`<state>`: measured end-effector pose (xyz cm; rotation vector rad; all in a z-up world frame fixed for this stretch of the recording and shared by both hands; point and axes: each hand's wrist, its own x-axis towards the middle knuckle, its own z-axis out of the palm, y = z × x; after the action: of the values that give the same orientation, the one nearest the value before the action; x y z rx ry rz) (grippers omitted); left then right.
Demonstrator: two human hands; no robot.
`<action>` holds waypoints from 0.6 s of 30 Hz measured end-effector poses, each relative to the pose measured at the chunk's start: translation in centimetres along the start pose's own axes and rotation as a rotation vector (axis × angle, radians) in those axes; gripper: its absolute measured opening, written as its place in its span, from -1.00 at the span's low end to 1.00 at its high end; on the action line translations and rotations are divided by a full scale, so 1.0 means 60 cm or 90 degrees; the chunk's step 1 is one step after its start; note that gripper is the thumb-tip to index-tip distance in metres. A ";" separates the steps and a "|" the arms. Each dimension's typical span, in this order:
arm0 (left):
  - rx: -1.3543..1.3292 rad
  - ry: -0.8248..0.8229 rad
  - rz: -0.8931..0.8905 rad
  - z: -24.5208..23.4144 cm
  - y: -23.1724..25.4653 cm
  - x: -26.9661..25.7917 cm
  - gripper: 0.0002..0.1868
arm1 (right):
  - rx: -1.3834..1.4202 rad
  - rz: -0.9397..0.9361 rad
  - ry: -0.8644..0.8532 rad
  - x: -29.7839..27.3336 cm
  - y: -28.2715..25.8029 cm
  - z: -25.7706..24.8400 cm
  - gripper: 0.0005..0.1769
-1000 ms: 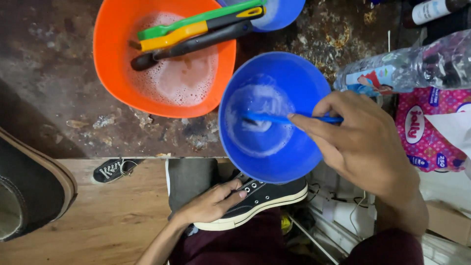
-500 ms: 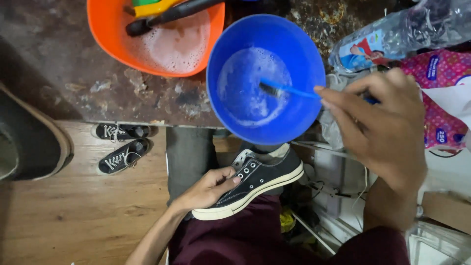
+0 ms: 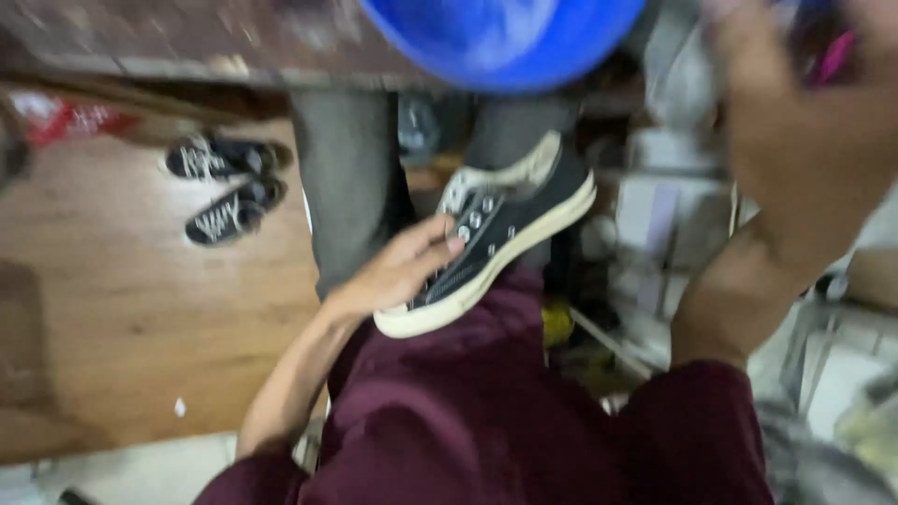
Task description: Cleaning and treating a black sneaker by scrubbing the midsole with a brush and blue solution, wiping it with a cloth, and applying further treatment.
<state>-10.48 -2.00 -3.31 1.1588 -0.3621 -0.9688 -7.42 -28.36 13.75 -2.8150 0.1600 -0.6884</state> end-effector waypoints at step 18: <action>-0.219 0.055 0.125 0.063 -0.051 -0.090 -0.81 | 0.157 -0.187 -0.124 -0.256 -0.035 -0.055 -0.86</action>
<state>-17.49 -0.21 -3.31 0.8320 -0.2230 -0.7703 -22.42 -24.54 10.39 -2.6671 -0.3555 -0.4492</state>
